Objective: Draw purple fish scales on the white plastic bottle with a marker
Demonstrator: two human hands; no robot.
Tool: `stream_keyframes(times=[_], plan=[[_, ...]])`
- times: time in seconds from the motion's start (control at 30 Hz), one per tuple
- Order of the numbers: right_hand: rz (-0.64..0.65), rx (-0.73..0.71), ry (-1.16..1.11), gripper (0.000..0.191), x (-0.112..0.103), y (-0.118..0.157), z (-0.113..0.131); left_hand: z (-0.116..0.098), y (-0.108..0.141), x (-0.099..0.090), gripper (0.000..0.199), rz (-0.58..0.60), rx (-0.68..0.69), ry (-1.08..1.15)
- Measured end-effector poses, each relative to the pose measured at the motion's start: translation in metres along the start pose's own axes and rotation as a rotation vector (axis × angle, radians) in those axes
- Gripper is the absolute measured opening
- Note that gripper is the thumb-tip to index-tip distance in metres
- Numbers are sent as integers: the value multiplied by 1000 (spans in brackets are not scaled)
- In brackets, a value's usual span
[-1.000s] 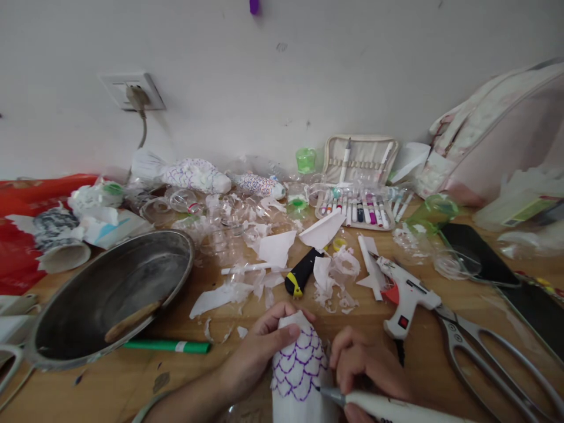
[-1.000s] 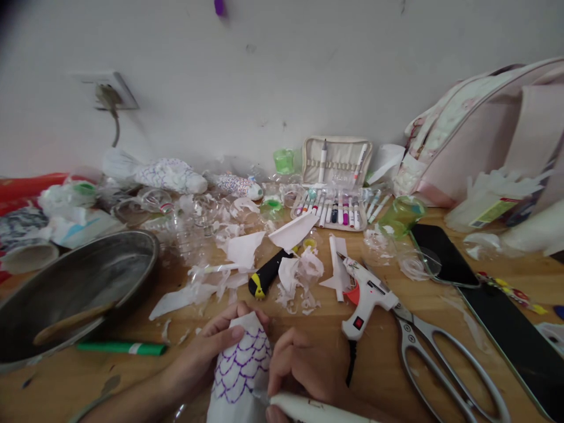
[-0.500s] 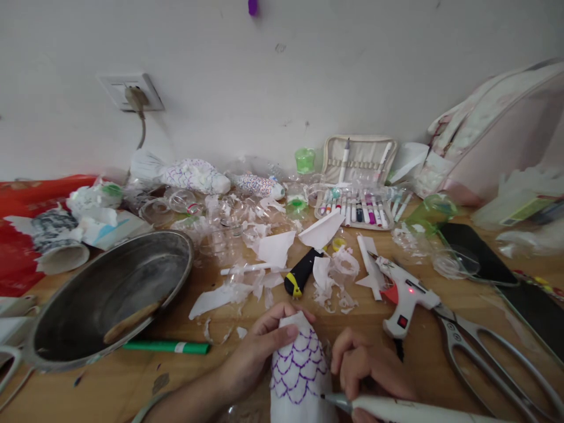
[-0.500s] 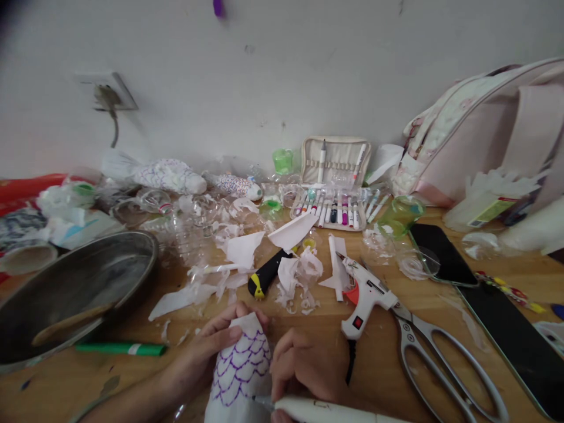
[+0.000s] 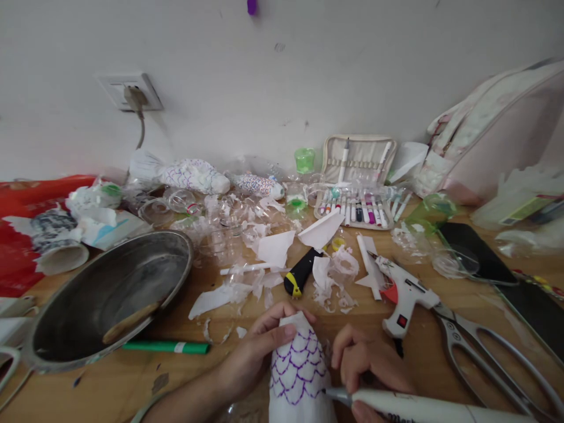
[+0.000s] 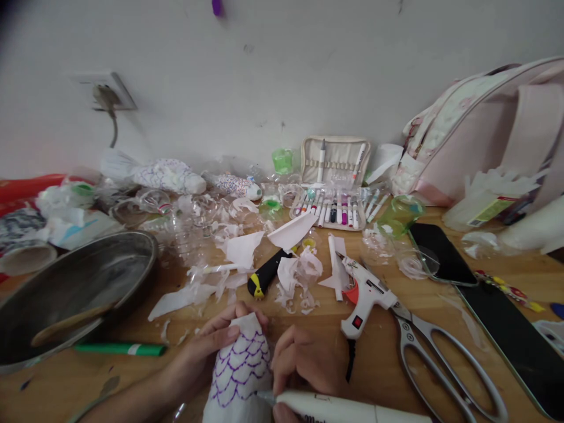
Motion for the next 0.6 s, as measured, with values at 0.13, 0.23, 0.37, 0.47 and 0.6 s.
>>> stream_keyframes(times=[0.13, 0.23, 0.37, 0.47, 0.6], plan=[[-18, 4, -8, 27, 2, 0, -2, 1, -1, 0, 23, 14, 2, -1], [-22, 8, -6, 30, 3, -2, -3, 1, -1, -2, 22, 14, 8, -5], [-12, 15, 3, 29, 2, -2, -2, 1, -1, -3, 21, 18, 13, -18], [-7, 31, 11, 25, -1, -2, -1, 1, -1, -2, 22, 22, 10, -15], [-10, 37, 15, 26, -1, -1, 0, 1, 0, -1, 23, 29, 21, -8]])
Point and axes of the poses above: each hand's wrist, its own y-axis away from the middle knuckle, its own x-axis out of the palm, z = x × y, the point moved 1 cm from there along -y, towards the middle knuckle, and after that the axes turned 4 degrees about z, right-handed, at the moved point
